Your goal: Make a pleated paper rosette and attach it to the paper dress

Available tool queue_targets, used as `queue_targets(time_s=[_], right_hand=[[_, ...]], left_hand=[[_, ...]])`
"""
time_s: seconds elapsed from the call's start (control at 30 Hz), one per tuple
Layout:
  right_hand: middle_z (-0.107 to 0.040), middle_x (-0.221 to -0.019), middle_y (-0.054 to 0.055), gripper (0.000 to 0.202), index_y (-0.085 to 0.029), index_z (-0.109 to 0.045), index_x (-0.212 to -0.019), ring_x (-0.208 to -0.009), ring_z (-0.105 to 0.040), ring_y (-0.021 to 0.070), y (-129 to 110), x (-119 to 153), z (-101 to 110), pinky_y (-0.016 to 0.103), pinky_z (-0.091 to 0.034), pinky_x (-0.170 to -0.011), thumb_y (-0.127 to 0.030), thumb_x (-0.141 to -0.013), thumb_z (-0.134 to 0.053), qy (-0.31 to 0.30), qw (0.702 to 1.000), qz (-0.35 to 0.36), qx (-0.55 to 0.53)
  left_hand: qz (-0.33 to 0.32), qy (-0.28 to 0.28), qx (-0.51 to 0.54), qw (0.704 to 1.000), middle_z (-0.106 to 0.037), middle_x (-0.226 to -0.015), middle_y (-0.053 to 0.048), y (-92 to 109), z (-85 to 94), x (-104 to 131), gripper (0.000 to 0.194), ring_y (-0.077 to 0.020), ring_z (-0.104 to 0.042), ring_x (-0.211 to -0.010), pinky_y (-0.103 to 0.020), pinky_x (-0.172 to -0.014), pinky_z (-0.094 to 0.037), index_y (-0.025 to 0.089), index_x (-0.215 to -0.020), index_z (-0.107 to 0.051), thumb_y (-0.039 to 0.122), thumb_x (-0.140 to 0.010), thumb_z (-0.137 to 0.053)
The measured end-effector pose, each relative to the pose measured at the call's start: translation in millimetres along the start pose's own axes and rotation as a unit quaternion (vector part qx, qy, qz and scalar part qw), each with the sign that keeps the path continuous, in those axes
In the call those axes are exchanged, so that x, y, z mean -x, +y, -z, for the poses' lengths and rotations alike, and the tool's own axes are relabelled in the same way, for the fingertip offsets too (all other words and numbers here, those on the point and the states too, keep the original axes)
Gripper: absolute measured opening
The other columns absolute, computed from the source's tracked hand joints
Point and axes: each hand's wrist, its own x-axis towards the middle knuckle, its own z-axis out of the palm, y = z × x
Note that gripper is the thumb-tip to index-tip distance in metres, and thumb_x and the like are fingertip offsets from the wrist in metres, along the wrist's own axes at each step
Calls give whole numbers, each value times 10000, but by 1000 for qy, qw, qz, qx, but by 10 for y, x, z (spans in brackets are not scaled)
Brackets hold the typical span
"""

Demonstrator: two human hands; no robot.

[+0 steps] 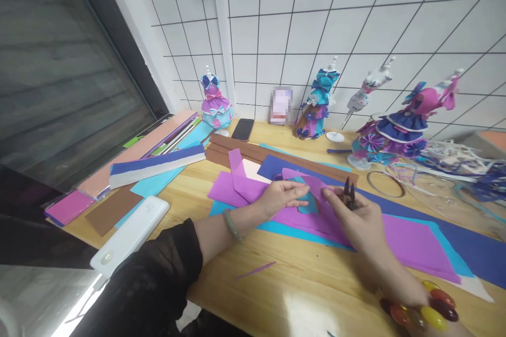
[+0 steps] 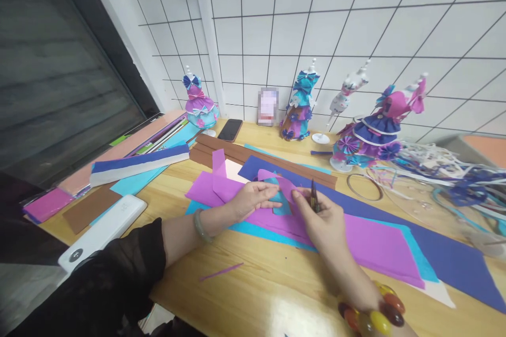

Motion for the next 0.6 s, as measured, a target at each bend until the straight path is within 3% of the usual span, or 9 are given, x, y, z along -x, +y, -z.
queue_targets(time_s=[0.1,0.2,0.43,0.6], right_hand=[[-324,-374,-95,237,-193,-537,-691,-309,-254,57,-54,-4,-14,200,-192,-304,-409,-675,-634,-63,975,-132,-165],[-273,-353,-106,310,-200,-436,-565,-302,-196,43,-61,4,-29,194,-150,-297,-404,-663,-648,-137,947,-175,-231],[-280,-388,-114,331,-163,-566,-798,-323,-192,35,43,31,-94,185,-122,-327,-411,-614,-688,-123,957,-186,-185],[-310,-407,-98,361,-157,-579,-800,-345,-217,42,141,9,-102,192,-127,-344,-454,-617,-673,-94,976,-160,-118]], left_hand=[[7,-21,-39,999,-596,-783,-61,12,-24,13,325,-161,-572,-766,-383,-804,-444,92,-768,-641,329,-560,-722],[3,-13,-28,1000,-616,-835,-82,-4,-19,7,332,-176,-584,-787,-388,-802,-447,97,-820,-633,330,-594,-702],[-34,20,15,999,-630,-775,-83,-115,76,-44,286,-200,-603,-767,-435,-778,-461,96,-784,-594,318,-626,-683],[-26,35,3,999,-630,-758,-82,-129,92,-57,264,-196,-604,-755,-430,-777,-462,84,-711,-580,306,-620,-688]])
